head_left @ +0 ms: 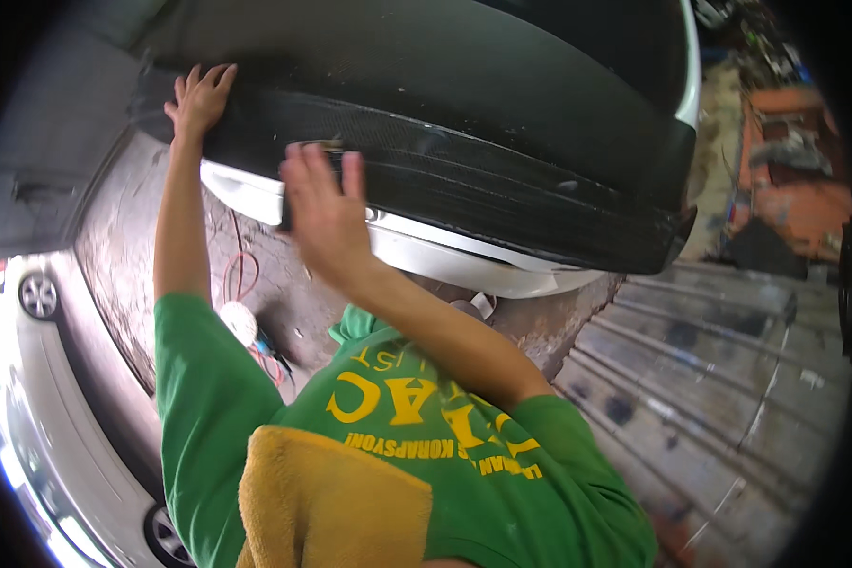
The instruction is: The person applies a carbon fiber wrap to the spoiler of a white car, smoothing it by hand and using a cloth to press it down across the surface.
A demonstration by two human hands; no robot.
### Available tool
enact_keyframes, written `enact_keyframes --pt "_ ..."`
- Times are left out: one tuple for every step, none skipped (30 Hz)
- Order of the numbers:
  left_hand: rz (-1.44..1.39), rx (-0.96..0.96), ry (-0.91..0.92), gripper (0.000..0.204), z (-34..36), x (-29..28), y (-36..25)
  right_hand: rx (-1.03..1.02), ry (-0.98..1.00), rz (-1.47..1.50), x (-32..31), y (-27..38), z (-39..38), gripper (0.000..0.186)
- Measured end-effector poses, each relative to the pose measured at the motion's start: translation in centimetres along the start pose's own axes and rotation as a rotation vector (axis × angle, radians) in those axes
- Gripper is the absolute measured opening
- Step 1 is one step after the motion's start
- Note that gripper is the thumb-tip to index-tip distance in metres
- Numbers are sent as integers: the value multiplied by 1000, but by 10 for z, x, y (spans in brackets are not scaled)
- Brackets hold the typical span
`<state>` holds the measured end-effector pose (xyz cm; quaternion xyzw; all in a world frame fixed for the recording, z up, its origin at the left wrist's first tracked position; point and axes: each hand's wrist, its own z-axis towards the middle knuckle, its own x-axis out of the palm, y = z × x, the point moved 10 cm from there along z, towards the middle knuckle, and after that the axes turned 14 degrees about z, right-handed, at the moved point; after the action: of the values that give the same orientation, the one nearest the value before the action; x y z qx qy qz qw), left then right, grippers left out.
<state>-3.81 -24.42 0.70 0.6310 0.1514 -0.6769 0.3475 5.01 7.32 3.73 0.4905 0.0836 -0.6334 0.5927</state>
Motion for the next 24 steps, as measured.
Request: enact_keyframes --pt "18 56 18 53 10 10 7 13 -29 73 8 11 17 52" --pt "-32 109 -41 50 15 18 23 42 8 71 14 13 24 54" --pt "-115 81 -21 48 15 12 21 78 20 51 9 -1 18 57" --pt "-119 121 -66 46 17 22 36 101 43 52 -2 -11 2 61" --pt "-154 146 -119 47 11 25 41 171 -28 33 -34 -36 -24 62" --pt "-119 105 -101 47 5 27 51 299 86 -192 -68 -74 -45 65" --pt "-97 69 -90 48 1 21 52 373 -17 -313 -123 -108 -69 61" --pt "-76 29 -80 49 -4 16 49 514 -58 -516 -171 -161 -107 57" --pt "-77 23 -67 50 -3 11 38 682 -75 -728 -226 -209 -149 54" --pt "-67 14 -56 51 -2 7 30 923 -198 -613 -281 -242 -183 56" --pt "-64 -5 -46 52 0 4 25 956 -142 -657 -279 -244 -180 56" --pt "-60 6 -30 52 1 5 20 987 -85 -699 -269 -243 -178 56" --pt "-57 -5 -19 53 1 5 21 996 -28 -736 -254 -242 -163 56" --pt "-45 -30 -5 53 -1 8 27 782 6 -825 -198 -189 -105 60" --pt "-53 -30 5 53 0 8 28 670 -40 -740 -147 -144 -62 67" --pt "-66 -1 13 52 2 6 18 532 -164 -589 -105 -111 -39 76" --pt "-59 24 25 52 3 5 13 490 -167 -388 -68 -84 -13 79" --pt "-71 55 -5 51 2 5 13 441 -93 -304 -42 -64 11 78" --pt "-90 90 -35 50 5 10 10 390 -110 -299 -31 -56 14 75" --pt "-105 109 -64 49 7 16 17 373 -75 -280 -33 -57 6 73" --pt "-29 191 -102 49 16 31 30 342 -45 -265 -45 -59 -4 72" --pt "52 265 -141 49 25 52 53 304 -15 -246 -59 -63 -16 71" --pt "136 338 -178 48 24 59 67 361 -23 -333 -87 -89 -36 65" --pt "-18 199 -130 49 16 48 54 483 -16 -467 -128 -130 -64 60"
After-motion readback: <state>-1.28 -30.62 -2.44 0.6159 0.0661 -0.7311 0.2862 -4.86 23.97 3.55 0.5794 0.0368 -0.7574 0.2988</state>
